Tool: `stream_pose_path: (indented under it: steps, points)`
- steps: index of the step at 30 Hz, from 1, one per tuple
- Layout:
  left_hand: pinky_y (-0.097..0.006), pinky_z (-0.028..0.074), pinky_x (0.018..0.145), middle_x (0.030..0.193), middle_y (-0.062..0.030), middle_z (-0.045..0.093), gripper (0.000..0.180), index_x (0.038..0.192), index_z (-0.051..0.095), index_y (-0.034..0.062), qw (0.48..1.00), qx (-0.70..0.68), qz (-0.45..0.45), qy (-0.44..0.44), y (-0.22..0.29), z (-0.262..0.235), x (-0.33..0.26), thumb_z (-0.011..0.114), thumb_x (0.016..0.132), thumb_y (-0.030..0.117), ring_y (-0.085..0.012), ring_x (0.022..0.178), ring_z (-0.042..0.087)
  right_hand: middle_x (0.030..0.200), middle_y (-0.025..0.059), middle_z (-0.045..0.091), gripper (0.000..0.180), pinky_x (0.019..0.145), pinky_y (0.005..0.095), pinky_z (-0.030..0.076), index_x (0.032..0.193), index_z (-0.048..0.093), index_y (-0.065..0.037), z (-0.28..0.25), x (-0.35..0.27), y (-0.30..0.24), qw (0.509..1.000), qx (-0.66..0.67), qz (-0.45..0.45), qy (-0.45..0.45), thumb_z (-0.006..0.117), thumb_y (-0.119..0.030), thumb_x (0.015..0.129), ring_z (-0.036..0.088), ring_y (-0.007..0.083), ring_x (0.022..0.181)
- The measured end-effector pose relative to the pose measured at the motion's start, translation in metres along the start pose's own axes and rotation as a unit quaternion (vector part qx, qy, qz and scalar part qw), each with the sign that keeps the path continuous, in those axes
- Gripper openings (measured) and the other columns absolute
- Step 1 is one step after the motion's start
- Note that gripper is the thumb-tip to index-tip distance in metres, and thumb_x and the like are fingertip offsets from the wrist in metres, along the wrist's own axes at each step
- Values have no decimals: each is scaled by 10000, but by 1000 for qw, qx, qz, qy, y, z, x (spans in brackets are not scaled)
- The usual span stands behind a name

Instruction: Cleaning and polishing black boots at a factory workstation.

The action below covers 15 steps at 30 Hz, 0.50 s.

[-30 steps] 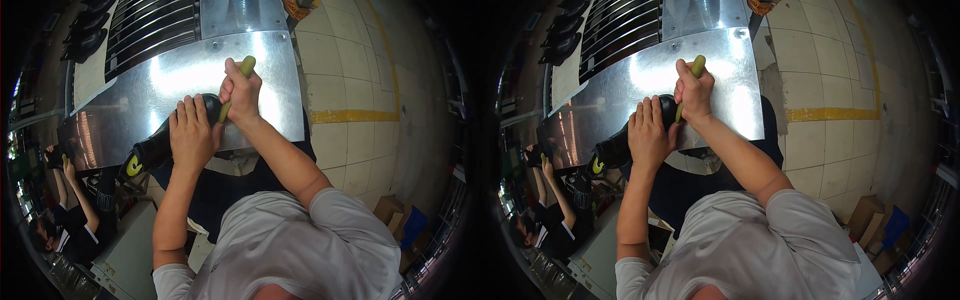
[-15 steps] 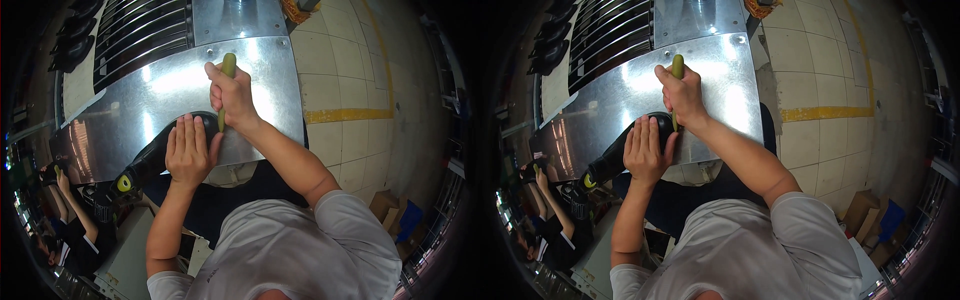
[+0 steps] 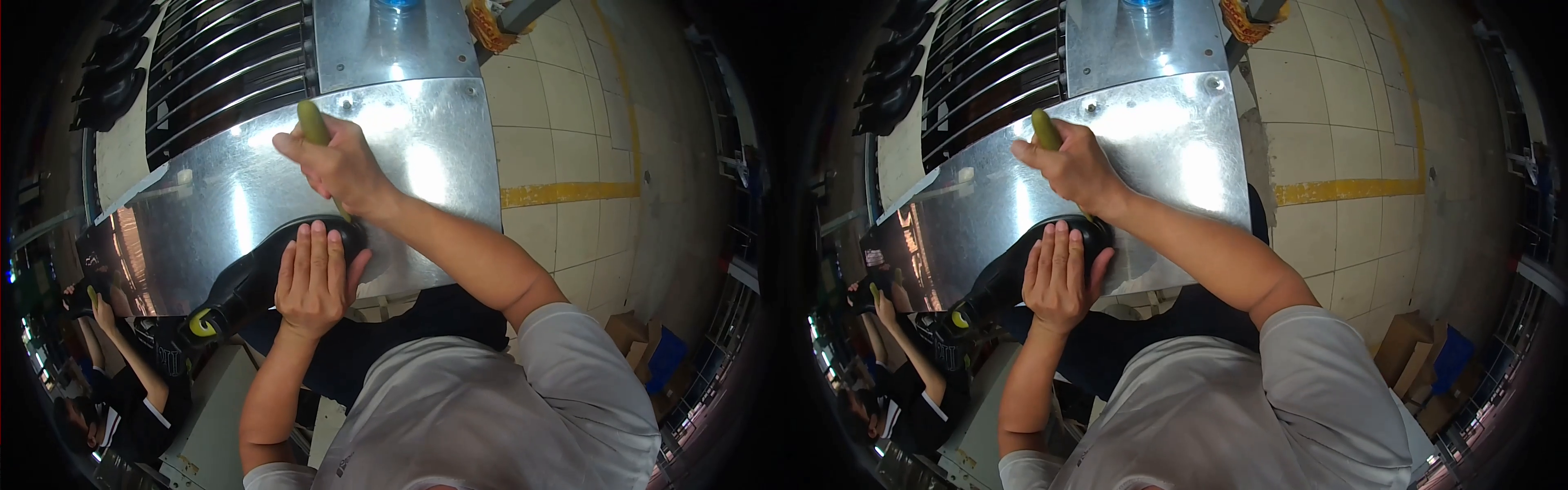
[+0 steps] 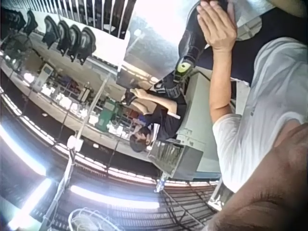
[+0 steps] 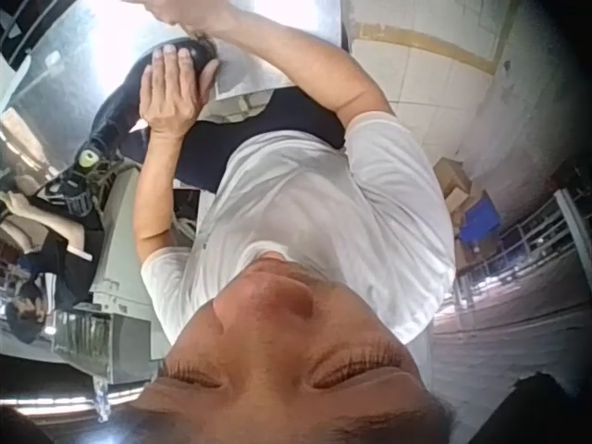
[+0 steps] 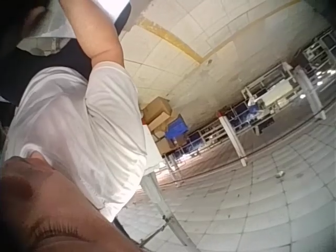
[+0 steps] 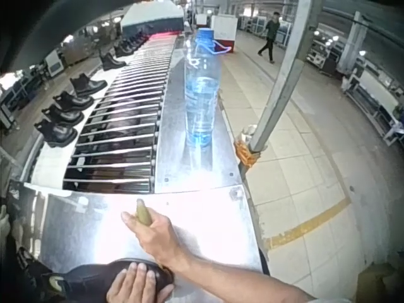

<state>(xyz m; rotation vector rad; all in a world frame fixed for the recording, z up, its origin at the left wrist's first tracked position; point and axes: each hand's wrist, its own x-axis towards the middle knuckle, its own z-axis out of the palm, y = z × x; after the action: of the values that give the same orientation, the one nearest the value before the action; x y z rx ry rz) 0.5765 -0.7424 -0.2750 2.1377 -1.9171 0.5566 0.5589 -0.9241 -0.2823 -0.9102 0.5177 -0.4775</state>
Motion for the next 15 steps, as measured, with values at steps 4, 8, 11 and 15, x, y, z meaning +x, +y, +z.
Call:
stream_pose_path:
  steps: [4, 8, 11, 15]
  points:
    - [-407, 565, 910, 1127, -226, 737, 451, 1101, 707, -25, 999, -23, 27, -1, -4, 2, -2, 768, 913, 380, -351, 1052, 733, 661, -69, 456, 387, 581, 261, 347, 734, 511, -105, -1, 1, -2, 997, -25, 33, -63, 729, -359, 929, 403, 44, 632]
    - [-405, 558, 926, 1143, -214, 738, 461, 1107, 706, -22, 1000, -19, 24, 1, -2, 2, -3, 780, 902, 384, -339, 1071, 730, 644, -69, 450, 393, 581, 253, 349, 726, 519, -101, 14, 12, 8, 993, -36, -22, -115, 744, -352, 927, 401, 45, 624]
    - [-400, 546, 955, 1161, -202, 738, 483, 1125, 705, -20, 1000, -19, 17, 5, 0, 1, -4, 806, 880, 383, -327, 1091, 725, 551, -54, 486, 293, 409, 210, 297, 865, 617, -62, 25, 21, 18, 973, -43, -74, -213, 729, -319, 948, 409, 23, 422]
    - [-396, 543, 958, 1167, -196, 736, 499, 1139, 703, -15, 1000, -16, 16, 18, 2, 2, -6, 809, 876, 396, -320, 1095, 722, 566, -49, 495, 264, 413, 215, 293, 869, 625, -53, 12, 13, 11, 953, 31, 9, -301, 733, -285, 935, 404, 33, 432]
